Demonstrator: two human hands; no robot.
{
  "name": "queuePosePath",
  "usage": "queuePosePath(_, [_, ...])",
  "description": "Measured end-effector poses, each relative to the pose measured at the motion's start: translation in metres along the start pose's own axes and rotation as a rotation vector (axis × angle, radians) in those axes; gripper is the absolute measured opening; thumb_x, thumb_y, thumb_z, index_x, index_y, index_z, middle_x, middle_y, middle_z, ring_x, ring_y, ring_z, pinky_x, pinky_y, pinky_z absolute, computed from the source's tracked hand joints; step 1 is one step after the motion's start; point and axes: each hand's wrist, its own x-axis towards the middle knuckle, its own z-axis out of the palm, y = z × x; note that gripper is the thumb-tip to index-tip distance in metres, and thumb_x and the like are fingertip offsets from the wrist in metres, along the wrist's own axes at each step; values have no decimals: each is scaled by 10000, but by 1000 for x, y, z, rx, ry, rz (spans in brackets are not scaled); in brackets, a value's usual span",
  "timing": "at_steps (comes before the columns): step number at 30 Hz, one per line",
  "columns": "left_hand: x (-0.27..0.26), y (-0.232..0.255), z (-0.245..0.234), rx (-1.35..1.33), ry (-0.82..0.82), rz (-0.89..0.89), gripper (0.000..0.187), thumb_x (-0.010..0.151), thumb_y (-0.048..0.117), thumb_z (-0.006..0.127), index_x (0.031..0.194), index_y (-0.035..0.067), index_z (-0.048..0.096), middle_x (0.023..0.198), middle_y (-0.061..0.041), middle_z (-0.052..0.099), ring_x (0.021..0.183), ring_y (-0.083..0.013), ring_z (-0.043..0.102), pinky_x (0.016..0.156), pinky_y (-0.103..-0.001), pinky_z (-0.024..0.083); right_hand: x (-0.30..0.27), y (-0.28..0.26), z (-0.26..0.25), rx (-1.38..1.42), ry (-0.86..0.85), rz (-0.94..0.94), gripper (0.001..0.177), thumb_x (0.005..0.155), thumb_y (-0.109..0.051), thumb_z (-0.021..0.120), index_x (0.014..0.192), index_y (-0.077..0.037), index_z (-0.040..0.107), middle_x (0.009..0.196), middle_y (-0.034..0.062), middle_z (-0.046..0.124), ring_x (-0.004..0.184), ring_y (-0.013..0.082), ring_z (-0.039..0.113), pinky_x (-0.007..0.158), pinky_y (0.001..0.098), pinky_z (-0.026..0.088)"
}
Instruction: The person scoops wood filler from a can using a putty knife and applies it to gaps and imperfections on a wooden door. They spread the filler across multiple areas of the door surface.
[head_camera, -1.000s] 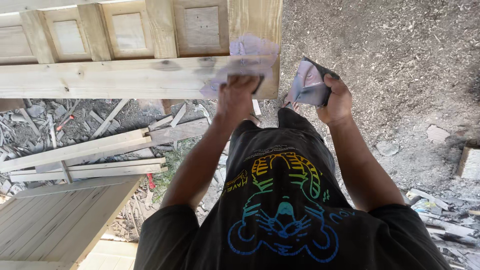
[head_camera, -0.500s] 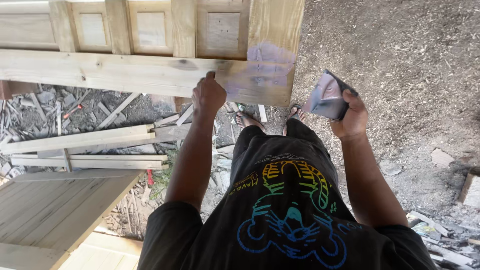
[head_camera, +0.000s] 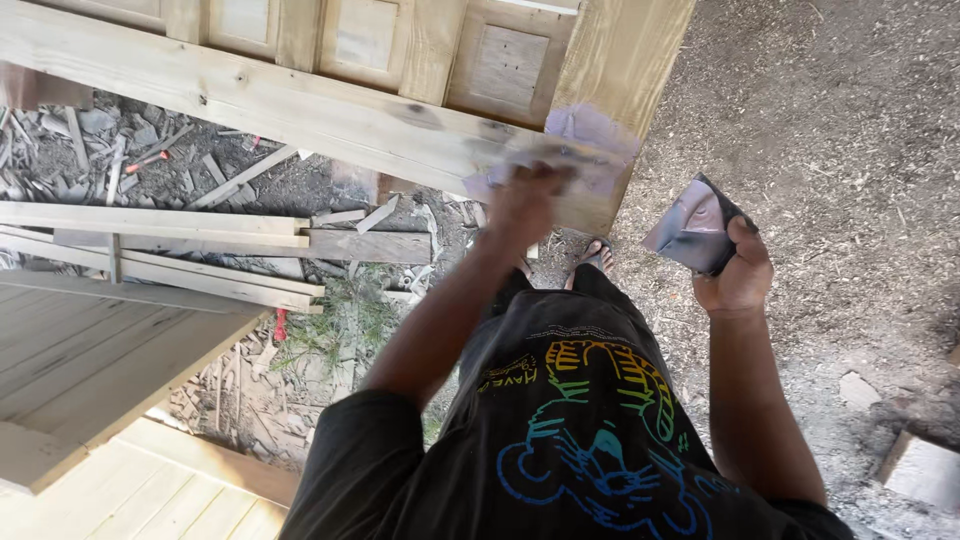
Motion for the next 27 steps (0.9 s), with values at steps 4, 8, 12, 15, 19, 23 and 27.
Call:
queuePosePath(4, [-5, -96, -31, 188, 290, 175, 534, 903, 66, 614, 1422, 189, 589, 1402, -40, 605, 1359, -297, 544, 1055, -505, 480, 5, 4, 9, -19, 41, 16, 398, 990, -237, 569, 1313, -7, 607, 1230, 100, 690, 1139, 260, 675, 1071, 398, 531])
queuePosePath(8, [-4, -123, -21, 214, 313, 308, 602, 865, 44, 610, 1453, 170, 588, 1440, -77, 574, 1348, -330, 522, 1115, -509, 438, 9, 17, 18, -16, -15, 52, 402, 1019, -258, 611, 1325, 3, 609, 1224, 104, 684, 1125, 264, 673, 1041, 390, 526])
queuePosePath(12, [8, -114, -23, 210, 301, 288, 653, 783, 30, 595, 1422, 162, 602, 1444, -114, 570, 1334, -363, 503, 1093, -530, 408, 20, 22, 37, -27, -104, 62, 447, 1004, -287, 624, 1331, 18, 610, 1244, 121, 688, 1137, 279, 671, 1059, 401, 526])
queuePosePath(15, [-7, -99, -46, 189, 68, 184, 613, 824, -3, 573, 1386, 236, 624, 1451, -44, 601, 1349, -313, 520, 1104, -498, 427, 14, 28, 58, -54, -201, 63, 499, 992, -318, 625, 1350, 29, 599, 1292, 135, 678, 1194, 284, 661, 1099, 410, 520])
queuePosePath(19, [-54, -62, -89, -148, 203, 290, 694, 879, -67, 578, 1489, 262, 584, 1468, -28, 629, 1360, -305, 547, 1105, -426, 501, 16, 42, 117, -26, -354, 70, 568, 977, -328, 641, 1416, 21, 553, 1381, 123, 644, 1289, 275, 625, 1139, 422, 506])
queuePosePath(23, [-122, -27, -104, -543, 510, 456, 598, 973, 61, 719, 1527, 193, 540, 1503, -121, 586, 1435, -314, 545, 1194, -428, 477, 4, 66, 186, 84, -475, 142, 507, 1071, -302, 609, 1451, 23, 521, 1372, 151, 643, 1272, 295, 631, 1142, 439, 513])
queuePosePath(27, [-143, -47, -124, -555, 617, 587, 650, 863, 132, 803, 1466, 150, 561, 1498, -186, 500, 1421, -405, 466, 1240, -510, 379, -6, 85, 247, 171, -595, 245, 469, 1076, -258, 588, 1445, 29, 544, 1343, 175, 666, 1214, 304, 659, 1069, 443, 527])
